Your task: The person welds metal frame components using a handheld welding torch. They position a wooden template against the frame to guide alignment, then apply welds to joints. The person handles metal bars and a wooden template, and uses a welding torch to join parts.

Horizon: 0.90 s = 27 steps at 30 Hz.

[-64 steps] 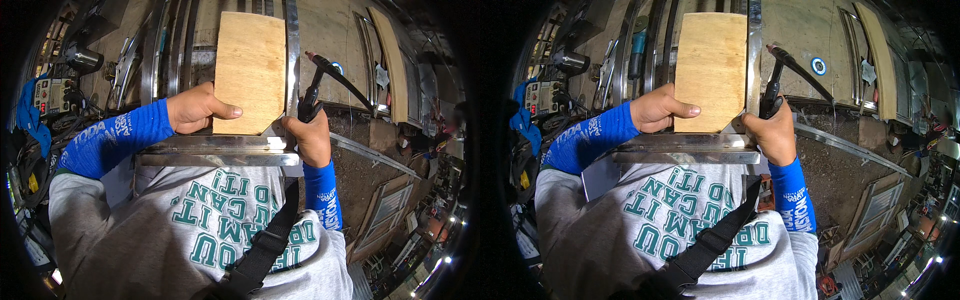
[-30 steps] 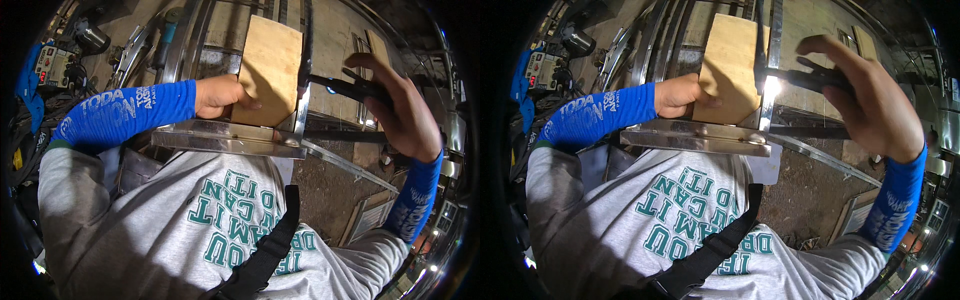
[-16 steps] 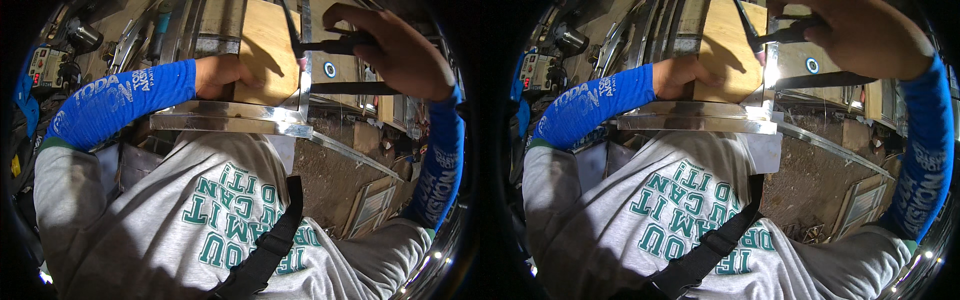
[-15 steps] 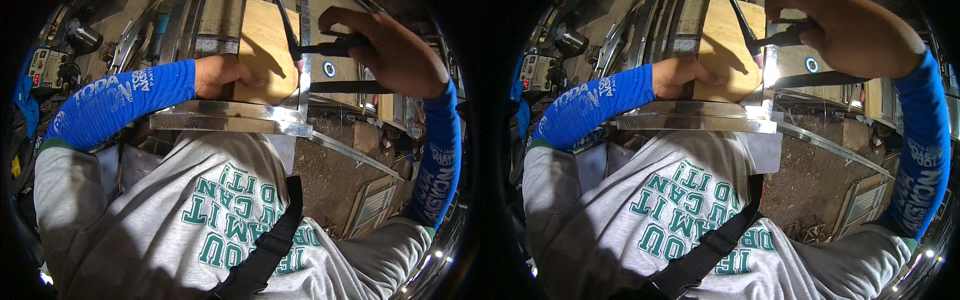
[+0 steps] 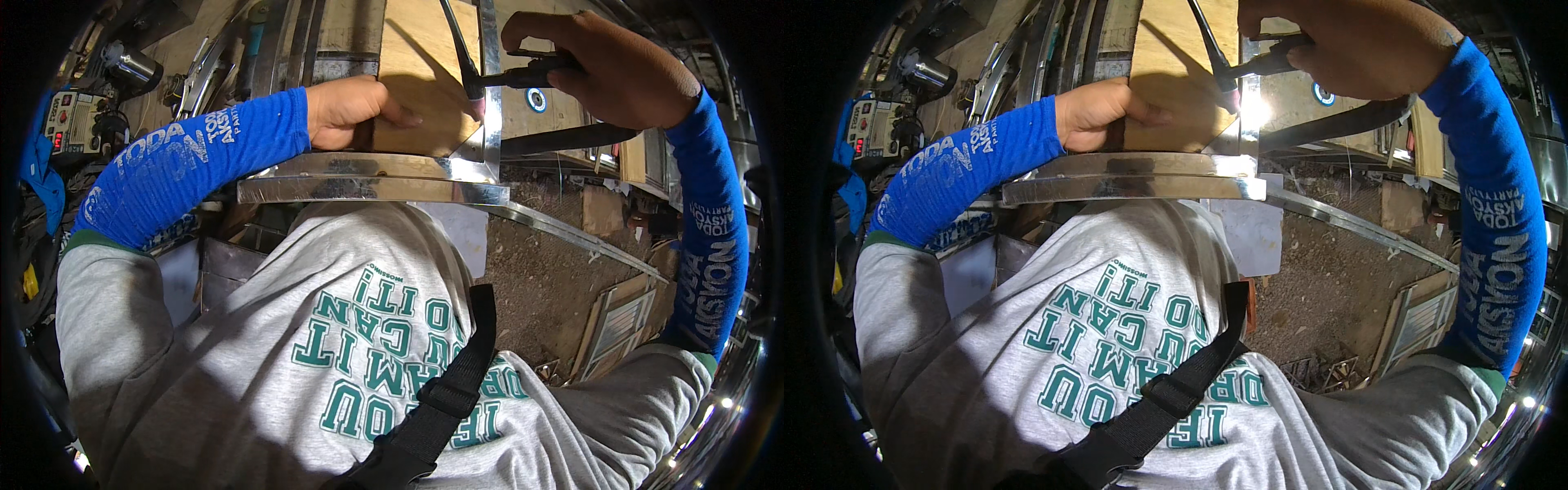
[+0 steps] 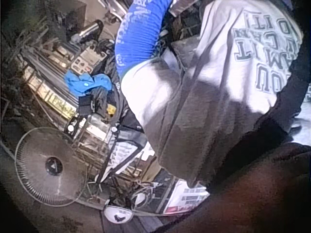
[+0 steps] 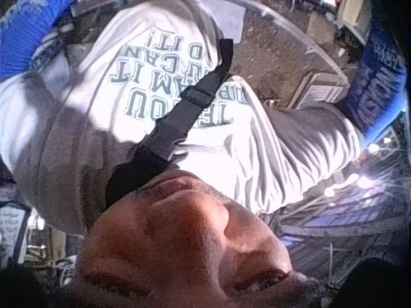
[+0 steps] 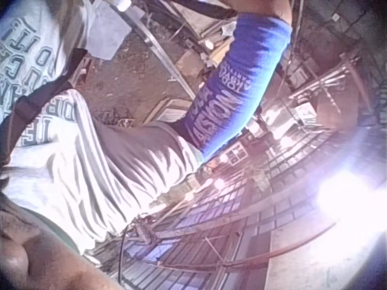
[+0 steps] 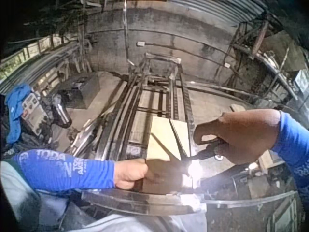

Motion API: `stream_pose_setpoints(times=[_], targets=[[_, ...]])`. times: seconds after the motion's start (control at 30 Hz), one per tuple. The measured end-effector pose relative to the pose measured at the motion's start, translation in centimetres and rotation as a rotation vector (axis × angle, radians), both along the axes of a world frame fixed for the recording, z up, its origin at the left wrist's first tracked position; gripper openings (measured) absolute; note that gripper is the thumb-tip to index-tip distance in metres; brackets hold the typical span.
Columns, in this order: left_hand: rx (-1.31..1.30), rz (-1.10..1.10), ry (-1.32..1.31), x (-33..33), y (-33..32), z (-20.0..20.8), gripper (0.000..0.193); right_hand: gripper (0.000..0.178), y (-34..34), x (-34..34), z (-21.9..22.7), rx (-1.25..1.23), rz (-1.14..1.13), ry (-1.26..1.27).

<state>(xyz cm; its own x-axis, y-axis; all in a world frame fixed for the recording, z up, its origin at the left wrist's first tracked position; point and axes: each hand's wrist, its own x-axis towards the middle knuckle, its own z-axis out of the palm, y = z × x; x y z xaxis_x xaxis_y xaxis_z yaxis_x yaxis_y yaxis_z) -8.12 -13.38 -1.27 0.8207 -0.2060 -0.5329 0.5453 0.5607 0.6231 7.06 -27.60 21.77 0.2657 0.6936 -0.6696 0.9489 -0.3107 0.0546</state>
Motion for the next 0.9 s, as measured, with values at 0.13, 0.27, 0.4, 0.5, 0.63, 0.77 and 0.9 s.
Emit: stream_pose_setpoints(times=[0.13,0.27,0.4,0.5,0.63,0.77,0.9], targets=[[0.063,0.004,0.001,-0.1,-0.1,0.1,0.04,0.042,0.4,-0.6,1.1,-0.063,-0.04,0.069],[0.0,-0.008,-0.03,-0.1,0.1,-0.6,0.041,0.041,-1.1,-1.4,0.5,0.088,0.074,0.024],[-0.033,-0.021,-0.029,0.0,0.2,-1.0,0.043,0.04,0.1,-1.8,0.4,-0.023,-0.052,-0.042],[0.003,-0.012,-0.02,-0.1,0.1,-0.5,0.043,0.041,0.0,-2.0,-0.2,-0.025,-0.035,-0.082],[-0.029,-0.002,-0.017,-0.3,0.0,-0.2,0.044,0.046,-1.5,-1.4,0.7,0.118,0.191,0.081],[-0.03,-0.014,-0.024,-0.2,0.0,-0.3,0.045,0.05,-1.5,-1.5,0.9,0.117,0.204,0.113],[-0.053,-0.017,0.004,-0.4,-0.2,-0.4,0.046,0.049,-1.2,-2.2,0.9,0.096,0.196,0.066]])
